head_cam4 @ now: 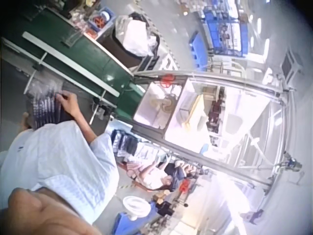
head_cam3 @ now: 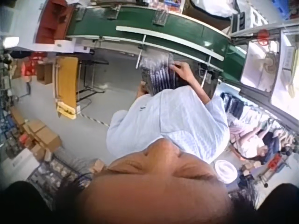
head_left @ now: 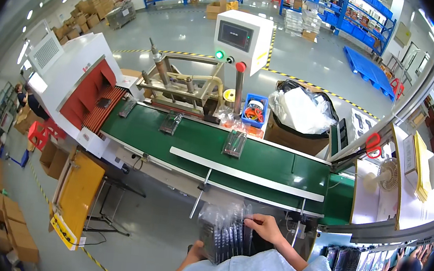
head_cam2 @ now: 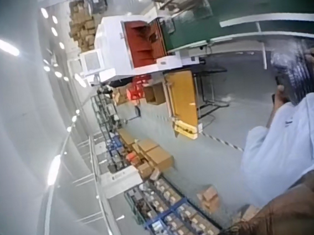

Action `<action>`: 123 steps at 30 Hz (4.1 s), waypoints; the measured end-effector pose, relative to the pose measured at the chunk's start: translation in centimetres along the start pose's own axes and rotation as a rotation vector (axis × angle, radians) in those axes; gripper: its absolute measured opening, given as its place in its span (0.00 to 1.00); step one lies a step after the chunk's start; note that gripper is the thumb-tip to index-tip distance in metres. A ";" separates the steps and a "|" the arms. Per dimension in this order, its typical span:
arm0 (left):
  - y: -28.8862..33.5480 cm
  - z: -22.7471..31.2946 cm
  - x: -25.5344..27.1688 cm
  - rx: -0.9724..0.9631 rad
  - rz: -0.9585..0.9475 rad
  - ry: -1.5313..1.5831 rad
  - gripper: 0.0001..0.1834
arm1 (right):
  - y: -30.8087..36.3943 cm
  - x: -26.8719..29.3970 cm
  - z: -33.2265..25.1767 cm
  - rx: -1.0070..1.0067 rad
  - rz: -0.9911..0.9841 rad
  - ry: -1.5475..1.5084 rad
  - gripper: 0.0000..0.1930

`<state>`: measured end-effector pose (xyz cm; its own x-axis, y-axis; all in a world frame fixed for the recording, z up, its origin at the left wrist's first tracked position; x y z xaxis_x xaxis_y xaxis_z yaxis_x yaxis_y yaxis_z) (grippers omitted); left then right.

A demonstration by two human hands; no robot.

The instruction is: The person repeatedly picks small packaged electronic components from a conveyor belt and places them into a black mesh bag. The person handles the items one at a time, transferring them from the belt to the bag throughout the clip.

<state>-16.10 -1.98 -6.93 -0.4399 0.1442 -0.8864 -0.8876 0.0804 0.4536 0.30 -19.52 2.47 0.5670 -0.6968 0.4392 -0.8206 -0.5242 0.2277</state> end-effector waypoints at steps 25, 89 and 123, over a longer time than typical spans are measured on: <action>-11.7 5.1 -7.4 -0.238 -0.050 0.062 0.47 | -15.9 27.9 29.4 -0.431 0.732 0.030 0.14; -14.1 10.0 -10.5 -0.495 -0.073 0.121 0.37 | -18.4 27.0 30.9 -0.440 0.902 0.405 0.12; -12.6 9.4 -8.7 -0.314 -0.069 0.072 0.32 | -19.1 3.3 -5.7 0.328 -0.044 0.033 0.09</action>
<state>0.19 5.05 -4.03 -0.3757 0.0783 -0.9234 -0.9095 -0.2226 0.3511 17.38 -8.99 4.52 0.5944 -0.6564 0.4645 -0.7255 -0.6869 -0.0423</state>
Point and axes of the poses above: each hand's wrist, its own y-axis away from the middle knuckle, its own x-axis out of the back of the hand, z = x × y, the point moved 5 cm from there along -y, towards the middle knuckle, and after that the axes turned 13 degrees about y, right-handed, at the moved point
